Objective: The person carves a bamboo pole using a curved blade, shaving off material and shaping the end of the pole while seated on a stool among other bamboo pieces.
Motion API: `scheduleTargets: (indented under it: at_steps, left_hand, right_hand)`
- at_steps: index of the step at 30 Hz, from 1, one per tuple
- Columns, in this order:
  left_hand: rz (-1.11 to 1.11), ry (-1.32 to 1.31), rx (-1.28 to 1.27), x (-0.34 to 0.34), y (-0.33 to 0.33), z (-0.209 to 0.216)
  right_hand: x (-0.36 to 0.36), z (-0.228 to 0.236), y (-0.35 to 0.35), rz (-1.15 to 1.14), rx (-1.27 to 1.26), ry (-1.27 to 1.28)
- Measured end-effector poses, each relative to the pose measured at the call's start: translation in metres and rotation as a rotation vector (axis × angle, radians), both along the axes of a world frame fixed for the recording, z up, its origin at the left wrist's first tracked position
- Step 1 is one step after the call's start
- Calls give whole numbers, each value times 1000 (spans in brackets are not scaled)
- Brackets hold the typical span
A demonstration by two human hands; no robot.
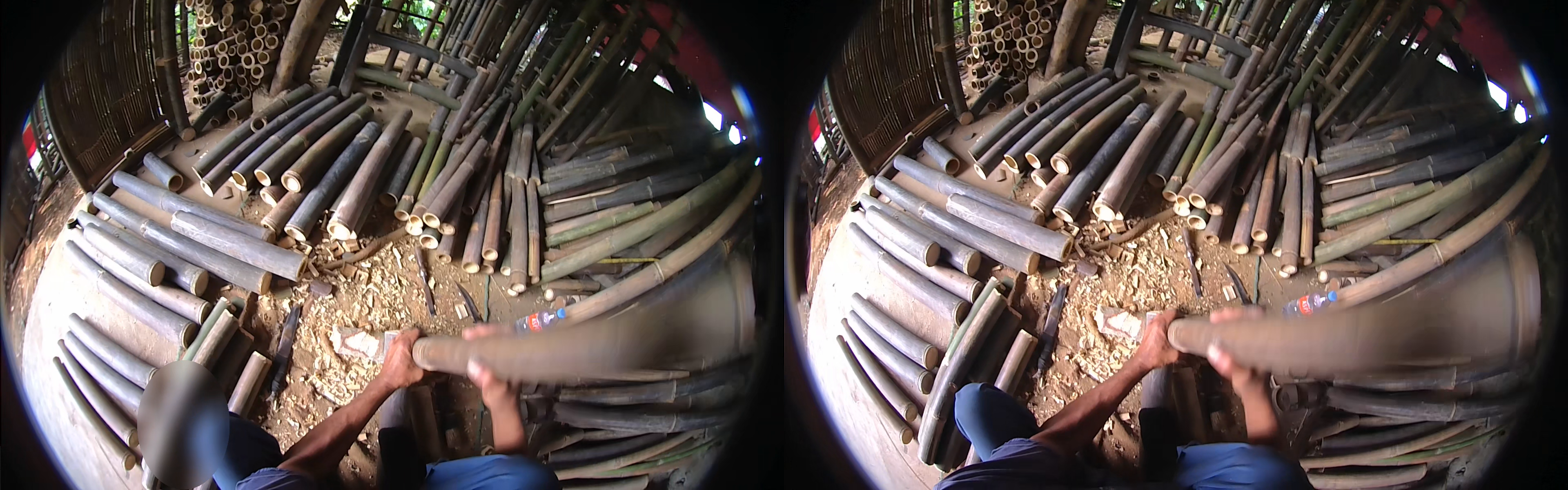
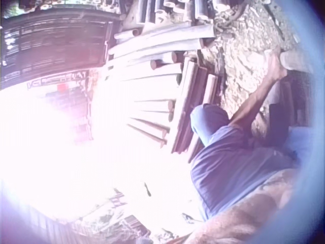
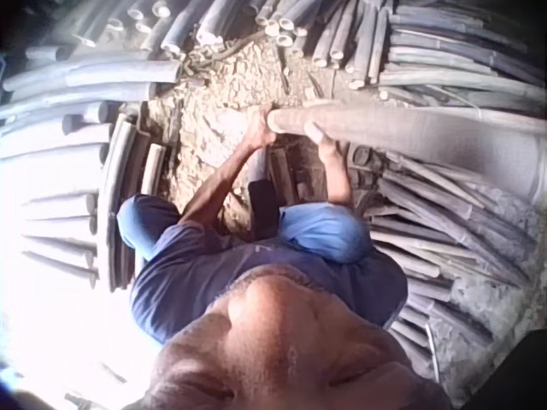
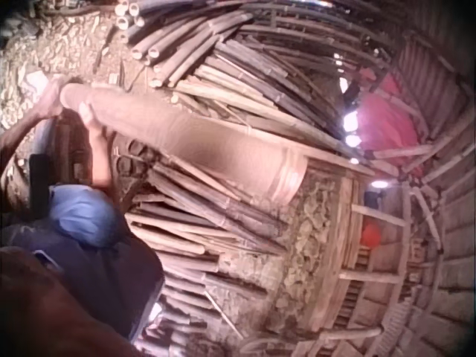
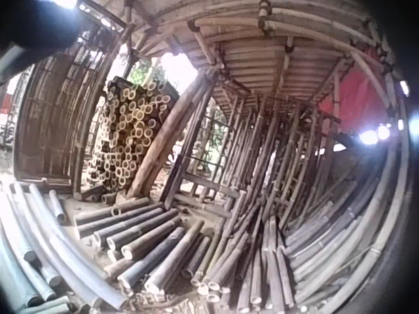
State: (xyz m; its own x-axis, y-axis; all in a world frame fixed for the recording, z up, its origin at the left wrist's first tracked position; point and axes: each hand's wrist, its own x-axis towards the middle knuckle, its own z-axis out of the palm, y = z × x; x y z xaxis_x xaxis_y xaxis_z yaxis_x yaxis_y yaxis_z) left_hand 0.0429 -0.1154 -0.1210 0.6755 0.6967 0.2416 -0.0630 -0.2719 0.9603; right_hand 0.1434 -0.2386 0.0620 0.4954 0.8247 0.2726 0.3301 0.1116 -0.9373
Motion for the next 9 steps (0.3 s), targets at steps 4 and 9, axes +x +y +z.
scheduleTargets:
  at_steps: [4,9]
  left_hand:
    - [-194,281,-32,6,-35,80]
    - [-423,-286,-333,15,-65,127]
  right_hand:
    - [46,40,13,-114,328,269]
    - [64,6,-60,15,158,264]
